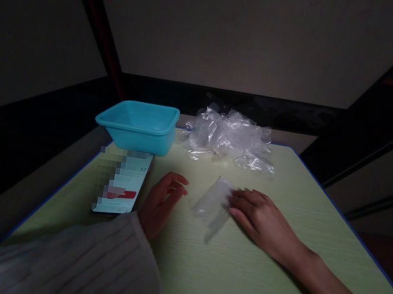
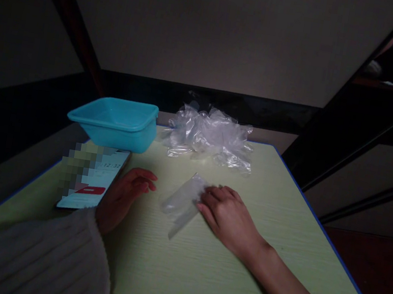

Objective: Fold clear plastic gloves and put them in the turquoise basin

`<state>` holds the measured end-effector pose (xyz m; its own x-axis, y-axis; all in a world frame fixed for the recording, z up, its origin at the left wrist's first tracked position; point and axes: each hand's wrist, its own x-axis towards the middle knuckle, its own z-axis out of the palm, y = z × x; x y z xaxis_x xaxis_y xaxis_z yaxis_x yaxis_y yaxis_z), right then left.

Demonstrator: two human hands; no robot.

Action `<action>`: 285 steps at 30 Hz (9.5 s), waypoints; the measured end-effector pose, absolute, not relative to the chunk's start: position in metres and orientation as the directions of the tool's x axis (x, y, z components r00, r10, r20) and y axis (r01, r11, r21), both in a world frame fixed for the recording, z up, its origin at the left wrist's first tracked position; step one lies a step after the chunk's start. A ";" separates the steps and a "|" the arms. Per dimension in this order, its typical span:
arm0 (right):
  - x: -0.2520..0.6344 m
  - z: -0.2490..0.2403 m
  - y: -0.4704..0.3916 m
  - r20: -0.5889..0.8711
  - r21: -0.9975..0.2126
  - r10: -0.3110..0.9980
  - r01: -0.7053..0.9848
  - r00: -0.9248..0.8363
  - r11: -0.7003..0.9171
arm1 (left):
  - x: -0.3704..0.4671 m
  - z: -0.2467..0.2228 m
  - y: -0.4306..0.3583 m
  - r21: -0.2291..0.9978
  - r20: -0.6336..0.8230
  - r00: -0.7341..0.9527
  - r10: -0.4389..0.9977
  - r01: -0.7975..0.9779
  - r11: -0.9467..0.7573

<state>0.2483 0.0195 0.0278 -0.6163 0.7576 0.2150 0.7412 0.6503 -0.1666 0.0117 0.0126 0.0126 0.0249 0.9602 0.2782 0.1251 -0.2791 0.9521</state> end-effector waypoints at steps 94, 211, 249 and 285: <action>0.223 0.034 0.029 -0.318 -0.930 0.901 -0.090 -0.295 -0.357 | 0.041 0.020 0.023 0.981 -0.195 0.117 0.974 0.016 0.195; 0.225 0.033 0.019 0.088 -0.986 0.843 0.071 -0.531 0.148 | 0.048 0.024 0.003 0.997 -0.046 0.321 0.946 0.076 0.023; 0.223 0.025 0.017 0.043 -0.995 0.908 0.061 -0.417 0.076 | 0.038 0.023 0.010 0.998 0.045 0.125 0.991 0.031 -0.049; 0.224 0.029 0.017 0.056 -0.977 0.936 0.176 -0.348 0.124 | -0.039 0.057 0.035 0.938 -0.008 -0.515 0.857 -0.301 -0.172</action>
